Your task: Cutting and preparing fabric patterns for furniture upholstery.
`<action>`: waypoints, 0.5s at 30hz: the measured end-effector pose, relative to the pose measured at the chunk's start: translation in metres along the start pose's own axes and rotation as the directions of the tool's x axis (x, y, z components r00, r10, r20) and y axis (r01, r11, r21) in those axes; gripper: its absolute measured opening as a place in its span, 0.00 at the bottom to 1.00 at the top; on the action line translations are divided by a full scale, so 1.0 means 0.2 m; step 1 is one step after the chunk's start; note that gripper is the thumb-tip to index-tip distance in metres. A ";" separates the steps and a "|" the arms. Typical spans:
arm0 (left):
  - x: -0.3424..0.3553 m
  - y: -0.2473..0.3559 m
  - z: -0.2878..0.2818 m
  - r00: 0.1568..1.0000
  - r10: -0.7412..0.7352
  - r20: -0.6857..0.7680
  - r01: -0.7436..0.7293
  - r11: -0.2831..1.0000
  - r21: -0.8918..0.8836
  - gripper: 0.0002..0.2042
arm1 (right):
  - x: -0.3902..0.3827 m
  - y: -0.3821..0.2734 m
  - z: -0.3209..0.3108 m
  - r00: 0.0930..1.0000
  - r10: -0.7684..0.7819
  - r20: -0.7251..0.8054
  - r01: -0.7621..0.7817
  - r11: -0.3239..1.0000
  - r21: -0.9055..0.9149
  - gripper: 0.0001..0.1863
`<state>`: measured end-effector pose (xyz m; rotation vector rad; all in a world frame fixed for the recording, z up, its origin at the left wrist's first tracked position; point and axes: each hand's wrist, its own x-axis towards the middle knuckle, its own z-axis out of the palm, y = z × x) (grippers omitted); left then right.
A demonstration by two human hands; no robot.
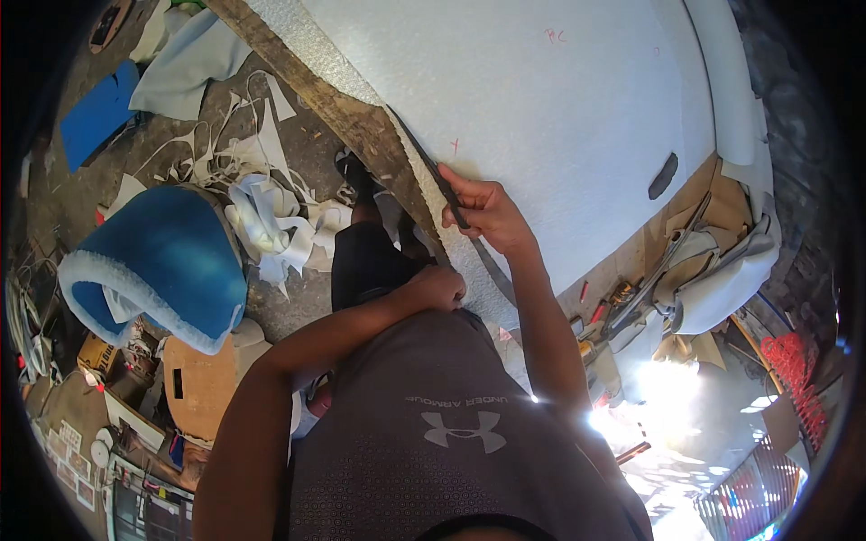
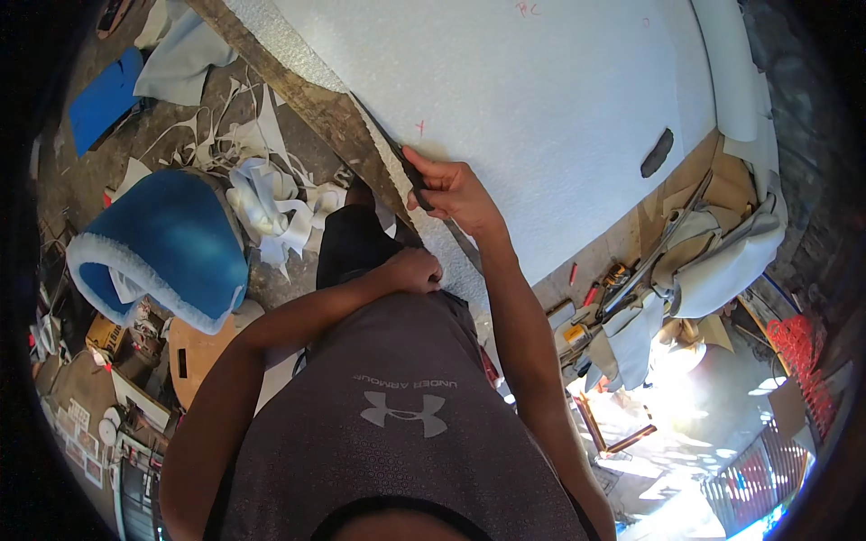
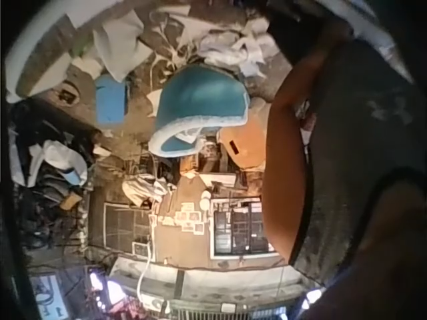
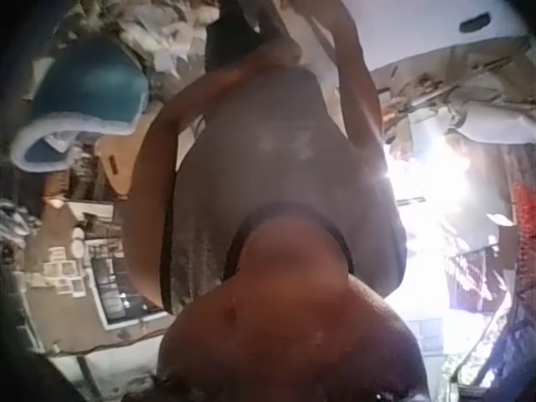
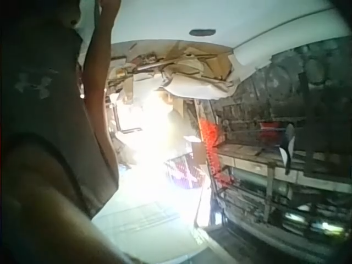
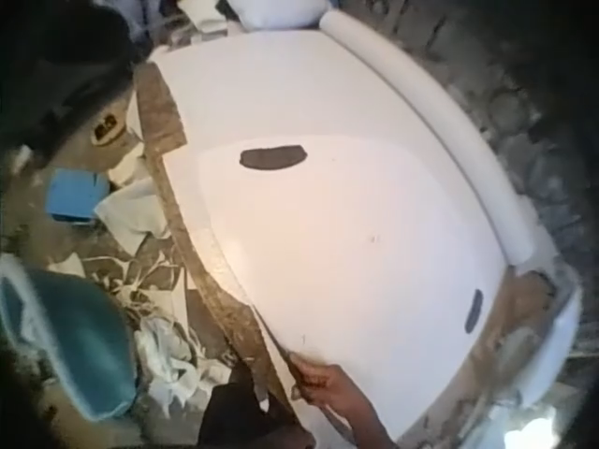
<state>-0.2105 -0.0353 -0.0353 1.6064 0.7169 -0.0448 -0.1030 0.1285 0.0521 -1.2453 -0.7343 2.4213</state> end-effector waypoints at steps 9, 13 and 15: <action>-0.01 0.00 -0.01 0.994 0.084 -0.077 -0.085 0.996 -0.010 0.10 | 0.15 -0.08 0.04 1.000 0.018 0.003 -0.018 1.000 -0.017 0.38; -0.01 0.00 -0.01 0.993 0.090 -0.074 -0.091 0.996 -0.015 0.10 | 0.16 -0.10 0.05 0.999 0.040 0.017 -0.040 0.999 0.012 0.38; -0.01 0.00 -0.01 0.995 0.083 -0.051 -0.084 0.996 -0.019 0.09 | 0.17 -0.12 0.07 0.998 0.059 0.010 -0.059 0.998 0.018 0.38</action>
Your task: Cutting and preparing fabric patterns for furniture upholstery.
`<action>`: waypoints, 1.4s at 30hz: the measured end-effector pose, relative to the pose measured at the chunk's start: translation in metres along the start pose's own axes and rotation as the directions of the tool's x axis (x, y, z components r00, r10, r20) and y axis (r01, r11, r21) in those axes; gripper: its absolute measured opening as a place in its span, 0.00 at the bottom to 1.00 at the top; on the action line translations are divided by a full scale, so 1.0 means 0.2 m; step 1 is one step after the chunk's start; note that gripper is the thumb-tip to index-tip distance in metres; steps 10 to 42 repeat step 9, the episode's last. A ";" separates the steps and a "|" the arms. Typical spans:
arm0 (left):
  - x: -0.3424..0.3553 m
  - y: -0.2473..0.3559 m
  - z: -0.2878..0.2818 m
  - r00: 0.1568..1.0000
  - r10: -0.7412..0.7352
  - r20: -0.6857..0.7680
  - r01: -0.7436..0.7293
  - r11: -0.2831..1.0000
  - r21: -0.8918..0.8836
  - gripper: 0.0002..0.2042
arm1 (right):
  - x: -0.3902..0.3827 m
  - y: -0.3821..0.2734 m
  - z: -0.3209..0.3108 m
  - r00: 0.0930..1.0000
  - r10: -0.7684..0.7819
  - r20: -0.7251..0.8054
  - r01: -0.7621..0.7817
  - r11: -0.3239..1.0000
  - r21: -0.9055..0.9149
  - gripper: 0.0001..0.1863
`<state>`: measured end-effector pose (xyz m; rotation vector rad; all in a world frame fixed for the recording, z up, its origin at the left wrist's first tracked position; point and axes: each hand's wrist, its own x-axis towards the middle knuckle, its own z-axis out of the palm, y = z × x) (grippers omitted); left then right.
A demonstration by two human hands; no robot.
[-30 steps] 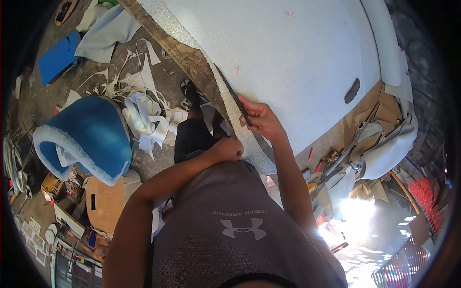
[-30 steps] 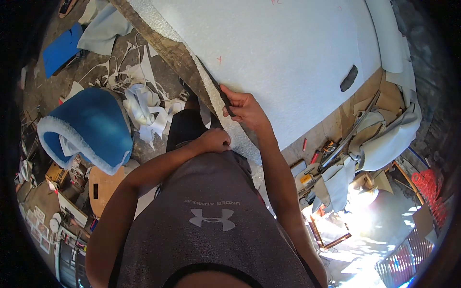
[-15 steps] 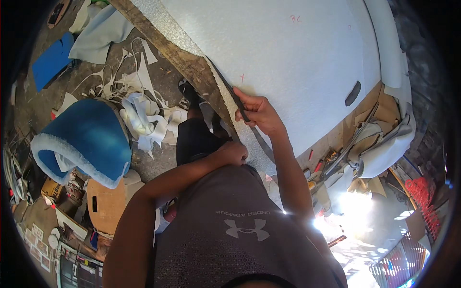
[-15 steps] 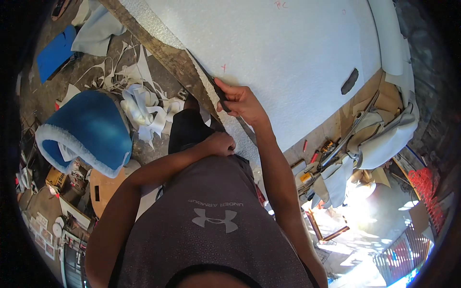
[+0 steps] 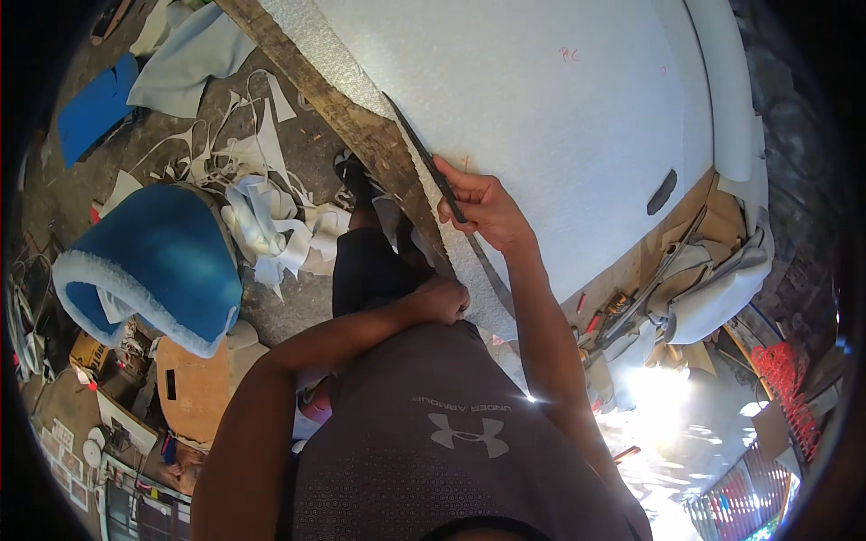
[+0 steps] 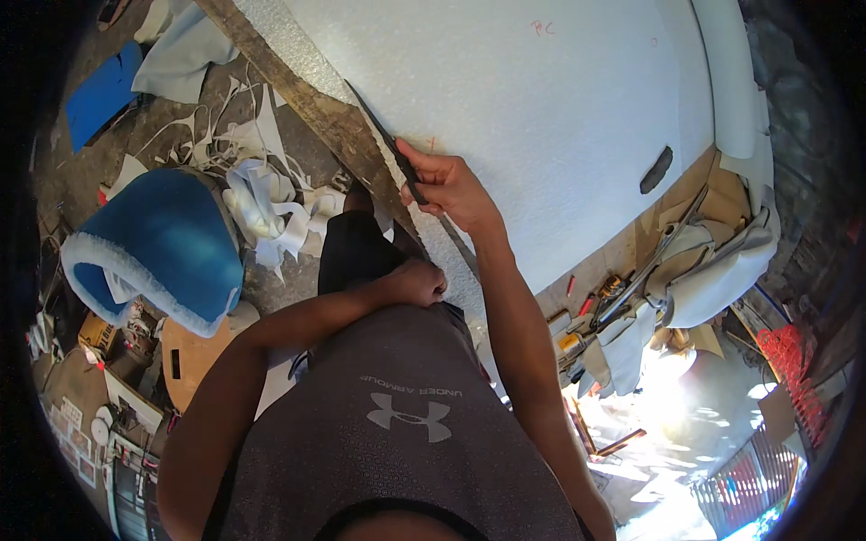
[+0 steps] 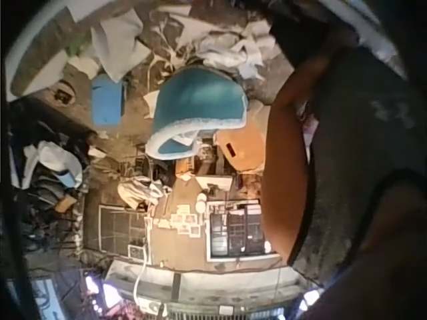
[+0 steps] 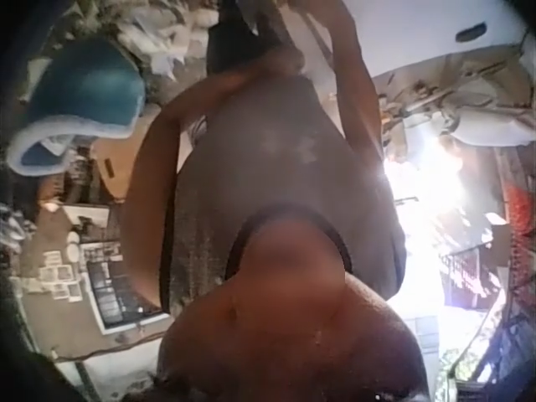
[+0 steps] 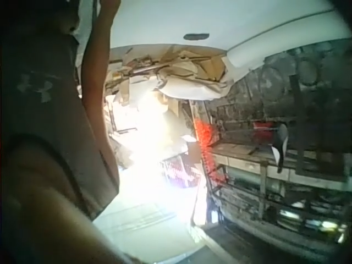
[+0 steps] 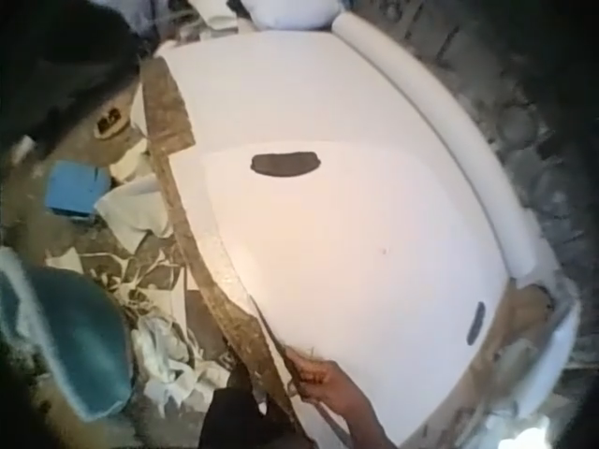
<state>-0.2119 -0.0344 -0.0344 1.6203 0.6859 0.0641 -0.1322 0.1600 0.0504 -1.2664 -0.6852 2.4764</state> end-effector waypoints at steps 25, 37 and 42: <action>0.02 -0.03 0.03 0.999 0.012 0.052 -0.010 0.999 -0.042 0.09 | 0.15 -0.08 0.07 1.000 -0.020 0.001 0.020 1.000 -0.009 0.38; 0.02 -0.03 0.03 0.999 0.012 0.052 -0.010 0.999 -0.042 0.09 | 0.15 -0.08 0.07 1.000 -0.020 0.001 0.020 1.000 -0.009 0.38; 0.02 -0.03 0.03 0.999 0.012 0.052 -0.010 0.999 -0.042 0.09 | 0.15 -0.08 0.07 1.000 -0.020 0.001 0.020 1.000 -0.009 0.38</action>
